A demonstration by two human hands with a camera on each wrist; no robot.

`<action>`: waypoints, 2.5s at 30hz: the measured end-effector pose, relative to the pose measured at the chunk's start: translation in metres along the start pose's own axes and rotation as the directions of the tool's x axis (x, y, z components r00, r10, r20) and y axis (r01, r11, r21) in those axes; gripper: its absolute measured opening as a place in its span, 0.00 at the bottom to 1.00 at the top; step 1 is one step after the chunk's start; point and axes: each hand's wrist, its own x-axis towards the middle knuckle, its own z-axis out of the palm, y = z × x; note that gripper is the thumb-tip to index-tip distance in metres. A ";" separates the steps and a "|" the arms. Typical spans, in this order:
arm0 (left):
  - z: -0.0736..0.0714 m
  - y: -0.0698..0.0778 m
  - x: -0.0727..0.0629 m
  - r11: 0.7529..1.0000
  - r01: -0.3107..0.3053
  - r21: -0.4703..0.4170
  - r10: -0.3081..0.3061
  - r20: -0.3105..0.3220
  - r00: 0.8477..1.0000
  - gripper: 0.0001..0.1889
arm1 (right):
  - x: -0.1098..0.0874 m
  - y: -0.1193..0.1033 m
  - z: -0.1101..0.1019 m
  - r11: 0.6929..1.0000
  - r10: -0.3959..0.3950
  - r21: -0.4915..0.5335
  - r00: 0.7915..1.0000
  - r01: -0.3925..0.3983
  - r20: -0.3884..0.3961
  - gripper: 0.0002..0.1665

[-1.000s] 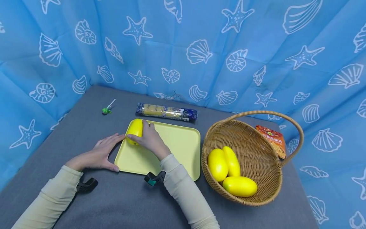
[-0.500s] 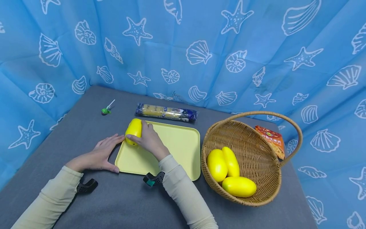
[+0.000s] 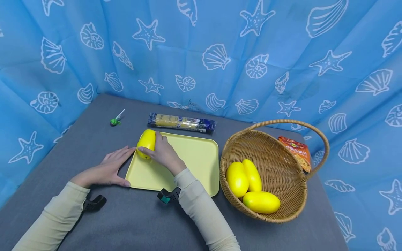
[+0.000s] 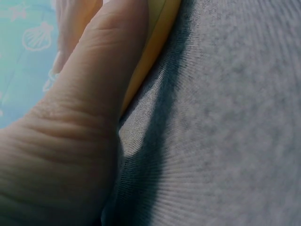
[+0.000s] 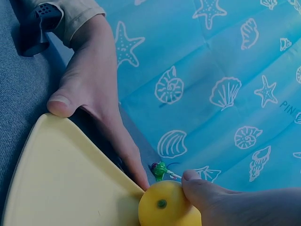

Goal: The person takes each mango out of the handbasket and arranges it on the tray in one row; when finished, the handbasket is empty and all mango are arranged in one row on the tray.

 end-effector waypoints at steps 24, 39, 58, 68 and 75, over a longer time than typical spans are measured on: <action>0.002 0.000 -0.002 0.999 -0.041 0.035 0.042 -0.019 0.999 0.65 | -0.036 -0.006 -0.010 0.961 0.043 -0.273 0.999 -0.049 -0.030 0.58; 0.002 0.002 -0.002 0.999 -0.012 0.050 0.013 -0.021 1.000 0.67 | -0.144 -0.039 -0.079 0.917 -0.081 -0.396 0.995 0.049 -0.063 0.51; 0.003 0.002 -0.003 0.998 -0.065 0.021 0.066 -0.050 0.997 0.64 | -0.205 0.022 -0.189 0.860 -0.005 -0.510 1.000 0.018 0.028 0.34; 0.003 0.003 -0.004 0.998 -0.062 0.016 0.063 -0.069 0.996 0.65 | -0.187 0.089 -0.222 0.883 0.127 -0.468 0.975 -0.027 0.183 0.34; -0.001 0.006 -0.004 0.999 -0.035 0.027 0.036 -0.043 0.998 0.65 | -0.176 0.121 -0.231 0.887 0.208 -0.454 0.951 -0.086 0.227 0.39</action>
